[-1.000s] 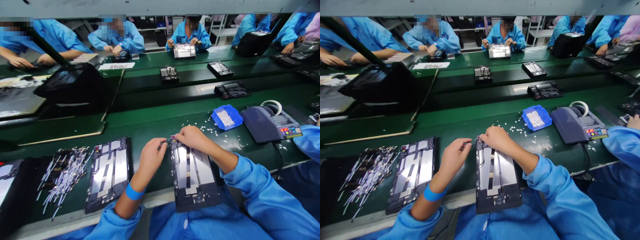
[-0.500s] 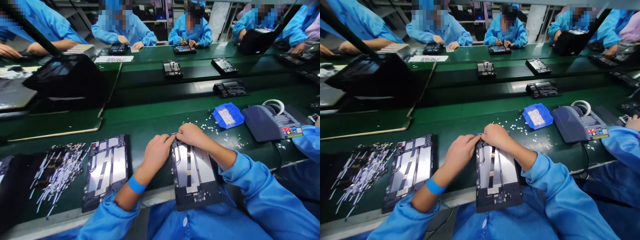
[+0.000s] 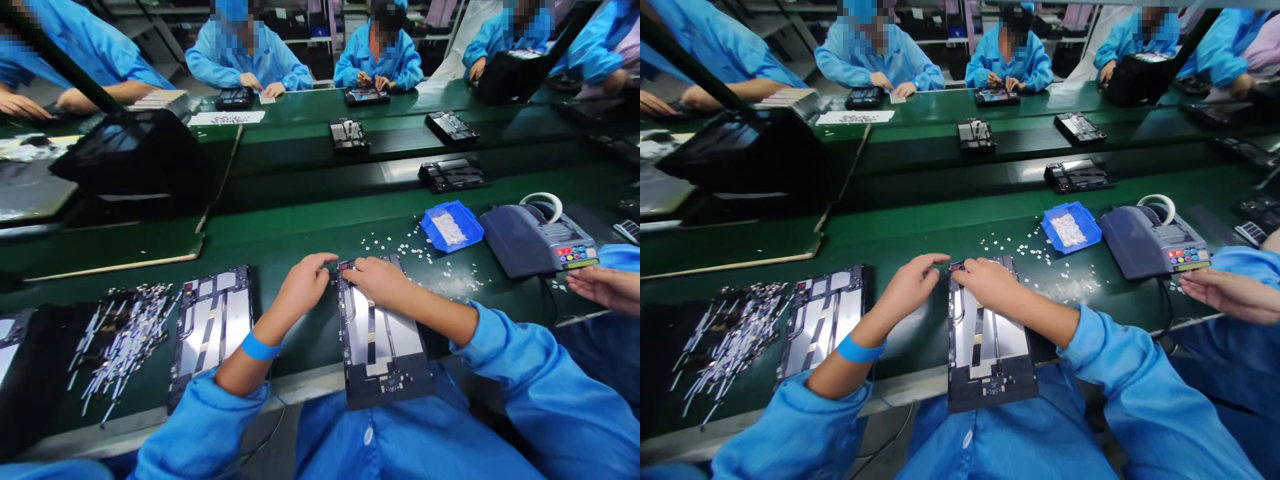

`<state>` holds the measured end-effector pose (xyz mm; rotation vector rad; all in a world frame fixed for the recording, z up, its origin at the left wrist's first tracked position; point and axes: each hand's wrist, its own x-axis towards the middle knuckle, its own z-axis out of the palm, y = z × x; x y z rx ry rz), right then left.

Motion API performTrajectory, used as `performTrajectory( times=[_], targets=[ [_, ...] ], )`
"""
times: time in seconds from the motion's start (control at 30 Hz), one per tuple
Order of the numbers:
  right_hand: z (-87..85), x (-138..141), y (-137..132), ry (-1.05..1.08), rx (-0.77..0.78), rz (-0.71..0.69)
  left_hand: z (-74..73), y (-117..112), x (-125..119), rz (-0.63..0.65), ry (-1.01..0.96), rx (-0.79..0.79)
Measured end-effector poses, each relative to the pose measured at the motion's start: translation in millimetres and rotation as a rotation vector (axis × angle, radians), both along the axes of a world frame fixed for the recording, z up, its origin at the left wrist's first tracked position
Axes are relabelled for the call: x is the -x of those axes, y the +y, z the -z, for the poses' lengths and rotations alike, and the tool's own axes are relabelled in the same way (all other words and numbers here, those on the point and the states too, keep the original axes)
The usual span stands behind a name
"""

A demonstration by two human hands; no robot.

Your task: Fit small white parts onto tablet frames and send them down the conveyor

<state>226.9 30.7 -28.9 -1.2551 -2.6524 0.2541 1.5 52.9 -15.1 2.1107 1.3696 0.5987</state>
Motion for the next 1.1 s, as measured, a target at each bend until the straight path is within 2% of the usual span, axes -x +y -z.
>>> performTrajectory(
  times=[0.07, 0.1, 0.2, 0.27, 0.33, 0.4, 0.5, 0.57, 0.63, 0.73, 0.83, 0.93, 1.1],
  targets=[
    [-10.9, -7, 1, 0.132, 0.068, -0.004, -5.8, 7, -7, -0.104, 0.011, 0.081],
    [-16.9, -12, -3, 0.245, 0.075, 0.030, -7.7, 10, -11, -0.111, 0.023, 0.122],
    [-28.8, -35, -33, 0.606, 0.004, 0.264, -9.2, 22, -22, -0.056, 0.031, 0.264],
    [-26.8, -56, -63, 0.737, -0.008, 0.410, -8.0, 27, -27, -0.056, -0.025, 0.381],
    [-16.6, -83, -89, 0.842, 0.048, 0.587, -5.6, 31, -29, -0.061, -0.090, 0.462],
    [-3.5, -123, -106, 1.011, 0.057, 0.881, -0.9, 36, -27, -0.090, -0.110, 0.474],
    [6.4, -201, -119, 1.200, -0.087, 1.266, 7.0, 48, -24, -0.101, -0.036, 0.458],
    [5.0, -252, -123, 1.263, -0.159, 1.431, 7.9, 54, -25, -0.098, 0.009, 0.385],
    [3.4, -290, -123, 1.340, -0.131, 1.545, 4.9, 57, -26, -0.079, 0.070, 0.331],
    [7.7, -317, -115, 1.387, -0.068, 1.530, 0.9, 58, -25, -0.041, 0.172, 0.282],
    [16.6, -320, -109, 1.406, -0.076, 1.471, 2.8, 55, -15, -0.048, 0.139, 0.168],
    [22.9, -316, -113, 1.401, -0.065, 1.456, 1.8, 46, 0, -0.114, 0.057, 0.084],
    [19.9, -309, -119, 1.401, -0.008, 1.395, -15.6, 30, 9, -0.252, 0.125, 0.238]
  ],
)
